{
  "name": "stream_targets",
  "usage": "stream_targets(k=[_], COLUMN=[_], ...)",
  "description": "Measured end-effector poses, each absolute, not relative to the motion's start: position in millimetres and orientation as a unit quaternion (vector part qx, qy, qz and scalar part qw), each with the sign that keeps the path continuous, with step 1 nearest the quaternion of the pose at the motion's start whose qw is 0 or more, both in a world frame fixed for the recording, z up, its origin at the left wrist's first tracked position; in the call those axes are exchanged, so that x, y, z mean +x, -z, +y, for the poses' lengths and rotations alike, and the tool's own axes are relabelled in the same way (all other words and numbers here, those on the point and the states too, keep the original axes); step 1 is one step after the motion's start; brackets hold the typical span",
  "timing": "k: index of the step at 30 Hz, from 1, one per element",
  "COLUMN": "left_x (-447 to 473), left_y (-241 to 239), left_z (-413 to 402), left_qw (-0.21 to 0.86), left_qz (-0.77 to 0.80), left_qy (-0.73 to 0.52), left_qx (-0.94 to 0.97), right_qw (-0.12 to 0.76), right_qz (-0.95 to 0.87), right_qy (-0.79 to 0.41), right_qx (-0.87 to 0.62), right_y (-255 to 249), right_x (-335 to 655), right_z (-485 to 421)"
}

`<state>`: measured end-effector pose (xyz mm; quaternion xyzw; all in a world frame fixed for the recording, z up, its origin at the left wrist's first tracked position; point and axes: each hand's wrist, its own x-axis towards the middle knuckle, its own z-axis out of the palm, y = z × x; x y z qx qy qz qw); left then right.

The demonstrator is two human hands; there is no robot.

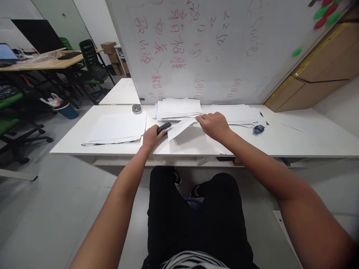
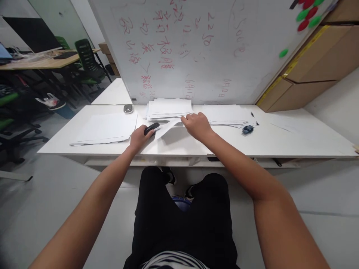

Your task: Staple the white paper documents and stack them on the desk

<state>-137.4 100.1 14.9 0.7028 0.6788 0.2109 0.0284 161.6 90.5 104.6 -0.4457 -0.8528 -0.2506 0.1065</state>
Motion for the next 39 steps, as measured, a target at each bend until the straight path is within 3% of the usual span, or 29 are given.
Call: stream_targets(k=[8, 20, 30, 39], left_x=[-137, -137, -138, -138], left_y=[-13, -17, -14, -10], left_z=[99, 95, 97, 98], left_qw=[0.020, 0.049, -0.012, 0.016], left_qz=[0.681, 0.660, 0.602, 0.592], left_qy=[-0.219, -0.212, -0.193, -0.210], left_qx=[0.698, 0.719, 0.774, 0.778], right_qw=[0.076, 0.170, 0.235, 0.278], right_qz=[-0.877, -0.907, -0.899, -0.888], right_qy=[0.262, 0.248, 0.187, 0.178], right_qx=[-0.396, -0.294, -0.318, -0.320], right_y=[-92, -59, 10, 18], right_x=[177, 189, 171, 166], right_z=[88, 81, 68, 64])
